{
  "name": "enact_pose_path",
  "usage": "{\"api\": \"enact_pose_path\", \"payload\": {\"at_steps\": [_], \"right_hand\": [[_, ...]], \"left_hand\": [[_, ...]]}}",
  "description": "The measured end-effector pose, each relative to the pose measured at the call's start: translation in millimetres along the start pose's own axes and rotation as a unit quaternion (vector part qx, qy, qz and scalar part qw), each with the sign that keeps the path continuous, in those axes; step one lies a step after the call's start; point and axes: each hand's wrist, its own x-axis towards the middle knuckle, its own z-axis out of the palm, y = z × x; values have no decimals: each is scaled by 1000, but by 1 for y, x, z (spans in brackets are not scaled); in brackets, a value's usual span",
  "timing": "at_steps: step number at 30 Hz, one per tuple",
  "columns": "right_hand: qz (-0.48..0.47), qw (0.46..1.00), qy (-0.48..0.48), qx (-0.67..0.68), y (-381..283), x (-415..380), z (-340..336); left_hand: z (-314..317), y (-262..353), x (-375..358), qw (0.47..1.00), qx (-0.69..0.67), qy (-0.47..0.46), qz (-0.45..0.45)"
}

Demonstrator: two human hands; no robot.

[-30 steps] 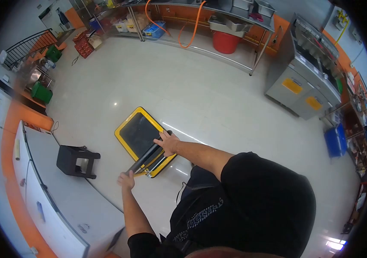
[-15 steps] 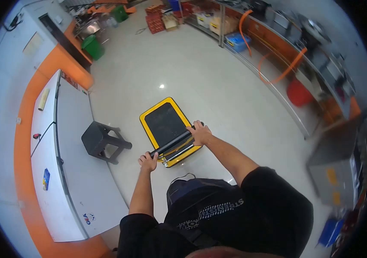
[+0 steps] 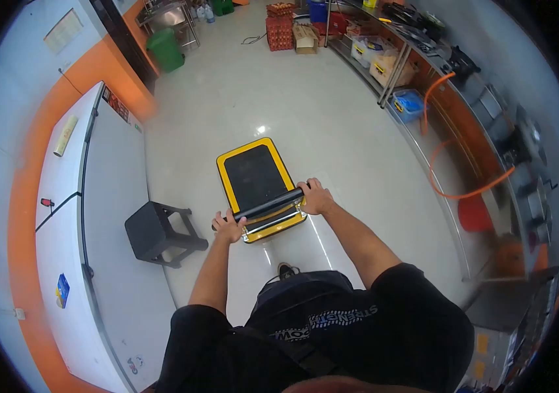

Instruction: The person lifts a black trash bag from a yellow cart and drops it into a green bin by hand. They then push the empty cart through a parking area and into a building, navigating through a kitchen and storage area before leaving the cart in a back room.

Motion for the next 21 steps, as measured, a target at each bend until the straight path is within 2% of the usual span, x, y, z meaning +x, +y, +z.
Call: {"api": "enact_pose_path", "payload": {"at_steps": [3, 5, 9, 13, 15, 17, 19, 20, 21], "right_hand": [[3, 1000, 10, 25, -9, 51, -20], [6, 1000, 14, 17, -20, 89, -33], [-1, 1000, 18, 10, -36, 179, -63], [-18, 1000, -8, 5, -40, 272, -99], [-21, 999, -25, -20, -42, 322, -127], [-25, 999, -36, -26, -43, 370, -151], [-4, 998, -58, -37, -42, 417, -174], [-1, 997, -61, -45, -41, 440, -183], [-7, 997, -60, -57, -38, 463, -195]], "left_hand": [[-25, 0, 61, 999, 40, 23, 4], [-57, 10, 100, 998, 46, -5, -48], [-99, 7, 195, 998, 41, 12, -43], [-132, 11, 280, 998, 24, 14, -48], [-154, 29, 314, 997, 26, 49, -62], [-175, 41, 346, 996, 40, 31, -75], [-190, 52, 380, 998, 1, 17, -60], [-201, 54, 402, 1000, -10, 11, -9], [-208, 62, 422, 1000, -22, 17, -13]]}}
